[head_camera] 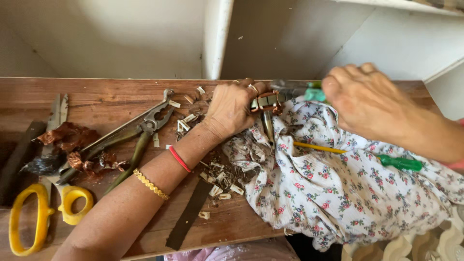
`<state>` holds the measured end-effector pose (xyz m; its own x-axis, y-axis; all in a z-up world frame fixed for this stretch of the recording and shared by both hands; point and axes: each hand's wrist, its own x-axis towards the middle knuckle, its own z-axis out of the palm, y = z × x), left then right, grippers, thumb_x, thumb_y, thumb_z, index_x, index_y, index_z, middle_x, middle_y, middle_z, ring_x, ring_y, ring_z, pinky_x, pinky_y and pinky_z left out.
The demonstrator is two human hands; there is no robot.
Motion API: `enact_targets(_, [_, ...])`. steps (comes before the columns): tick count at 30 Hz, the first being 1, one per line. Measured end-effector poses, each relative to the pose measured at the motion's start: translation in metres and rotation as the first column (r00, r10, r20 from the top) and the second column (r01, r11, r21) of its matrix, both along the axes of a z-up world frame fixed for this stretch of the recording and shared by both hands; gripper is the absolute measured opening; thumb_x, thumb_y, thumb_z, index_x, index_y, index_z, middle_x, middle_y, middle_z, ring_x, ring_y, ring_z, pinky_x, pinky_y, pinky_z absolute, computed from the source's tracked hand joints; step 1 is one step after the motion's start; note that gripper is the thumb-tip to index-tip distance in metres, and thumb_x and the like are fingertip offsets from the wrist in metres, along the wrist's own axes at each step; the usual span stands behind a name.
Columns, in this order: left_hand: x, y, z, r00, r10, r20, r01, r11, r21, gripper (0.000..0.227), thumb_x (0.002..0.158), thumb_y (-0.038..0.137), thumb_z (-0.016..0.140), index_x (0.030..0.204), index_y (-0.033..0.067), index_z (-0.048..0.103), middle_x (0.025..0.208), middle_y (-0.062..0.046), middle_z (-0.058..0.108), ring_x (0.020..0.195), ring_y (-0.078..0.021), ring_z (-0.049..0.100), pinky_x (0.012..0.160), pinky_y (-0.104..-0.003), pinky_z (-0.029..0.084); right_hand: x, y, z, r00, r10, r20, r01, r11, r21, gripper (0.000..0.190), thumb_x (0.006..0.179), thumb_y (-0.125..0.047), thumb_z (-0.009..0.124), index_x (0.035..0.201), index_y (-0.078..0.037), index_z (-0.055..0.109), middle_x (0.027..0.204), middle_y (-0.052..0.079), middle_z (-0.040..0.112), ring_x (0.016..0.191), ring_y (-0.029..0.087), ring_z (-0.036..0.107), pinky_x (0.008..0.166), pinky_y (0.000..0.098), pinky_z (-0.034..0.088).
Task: The person uses pliers and a screwdriver to remove copper wire from a motor armature. They systematically cut and pull out the wire from the slots, placing the removed pieces on the table.
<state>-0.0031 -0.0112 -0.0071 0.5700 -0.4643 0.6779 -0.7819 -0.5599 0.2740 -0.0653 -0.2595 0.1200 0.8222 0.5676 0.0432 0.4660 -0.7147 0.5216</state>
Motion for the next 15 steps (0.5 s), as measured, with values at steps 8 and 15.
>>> enact_targets(8, [0.0, 0.002, -0.001, 1.0, -0.014, -0.021, 0.014, 1.0, -0.028, 0.039, 0.077, 0.026, 0.081, 0.111, 0.0118, 0.07, 0.098, -0.017, 0.069, 0.086, -0.0381, 0.069, 0.07, -0.051, 0.054, -0.049, 0.016, 0.047, 0.882, 0.286, 0.375, -0.222, 0.953, -0.205, 0.03, 0.076, -0.012, 0.068, 0.101, 0.002, 0.076, 0.131, 0.017, 0.061, 0.129, 0.033, 0.054, 0.109, 0.0559, 0.035])
enact_targets(15, [0.002, -0.001, -0.001, 0.995, 0.018, -0.101, -0.014, 0.999, 0.041, 0.04, 0.084, 0.035, 0.082, 0.108, 0.006, 0.067, 0.098, -0.018, 0.069, 0.079, -0.0371, 0.07, 0.069, -0.05, 0.055, -0.061, 0.027, 0.033, 0.843, 0.295, 0.45, -0.053, 0.878, -0.476, 0.026, 0.093, -0.021, 0.061, 0.103, -0.002, 0.075, 0.139, 0.015, 0.058, 0.135, 0.033, 0.045, 0.11, 0.0621, 0.027])
